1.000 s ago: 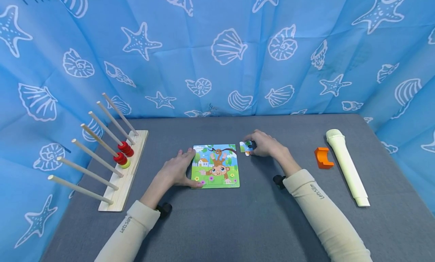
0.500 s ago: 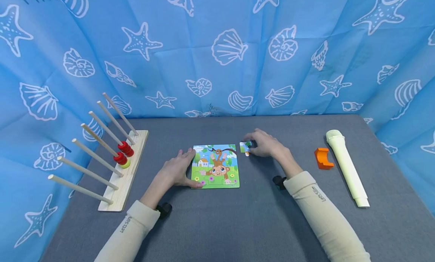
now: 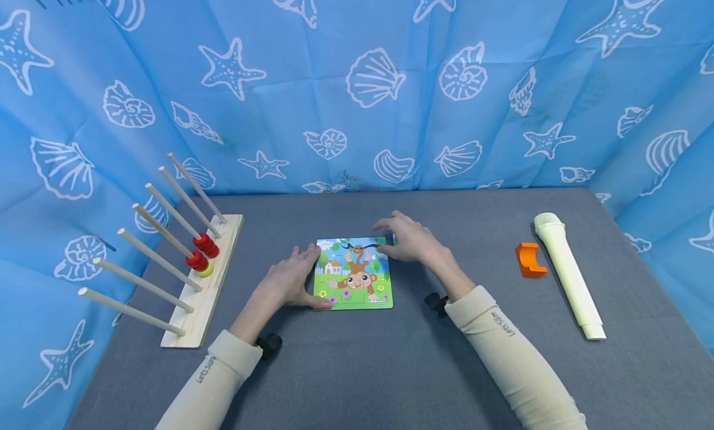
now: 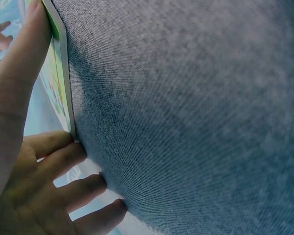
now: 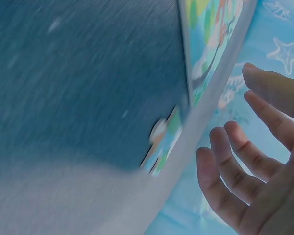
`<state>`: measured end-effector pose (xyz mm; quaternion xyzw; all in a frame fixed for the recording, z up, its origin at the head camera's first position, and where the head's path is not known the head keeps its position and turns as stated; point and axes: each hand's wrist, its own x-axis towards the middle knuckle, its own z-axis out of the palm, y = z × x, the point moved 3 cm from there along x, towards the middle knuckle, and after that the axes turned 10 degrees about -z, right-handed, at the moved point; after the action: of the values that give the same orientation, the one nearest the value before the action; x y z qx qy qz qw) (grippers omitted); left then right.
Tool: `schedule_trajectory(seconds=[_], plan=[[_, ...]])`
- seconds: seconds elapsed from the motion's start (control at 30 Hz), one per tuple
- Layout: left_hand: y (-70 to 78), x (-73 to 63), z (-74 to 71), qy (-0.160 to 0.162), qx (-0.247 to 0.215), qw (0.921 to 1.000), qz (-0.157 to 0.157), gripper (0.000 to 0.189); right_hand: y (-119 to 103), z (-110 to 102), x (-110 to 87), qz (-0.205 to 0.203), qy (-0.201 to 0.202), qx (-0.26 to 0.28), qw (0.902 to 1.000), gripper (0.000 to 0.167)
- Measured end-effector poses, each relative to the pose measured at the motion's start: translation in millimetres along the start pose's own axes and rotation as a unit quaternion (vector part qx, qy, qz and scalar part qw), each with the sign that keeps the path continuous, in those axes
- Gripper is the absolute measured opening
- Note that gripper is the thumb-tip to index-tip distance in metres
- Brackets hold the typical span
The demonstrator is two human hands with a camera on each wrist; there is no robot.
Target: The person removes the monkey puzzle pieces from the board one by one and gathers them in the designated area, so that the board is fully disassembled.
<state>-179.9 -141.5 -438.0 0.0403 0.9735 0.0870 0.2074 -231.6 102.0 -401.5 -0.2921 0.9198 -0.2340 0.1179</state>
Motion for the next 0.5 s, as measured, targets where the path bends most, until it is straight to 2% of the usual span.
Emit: schedule_trajectory(seconds=[0.5], plan=[[0.3,-1.4,-0.7,-0.003,-0.007,1.0,0.003,0.124,-30.8,26.0,22.3,-0.029,-0.028,0.017,0.9991,0.04]])
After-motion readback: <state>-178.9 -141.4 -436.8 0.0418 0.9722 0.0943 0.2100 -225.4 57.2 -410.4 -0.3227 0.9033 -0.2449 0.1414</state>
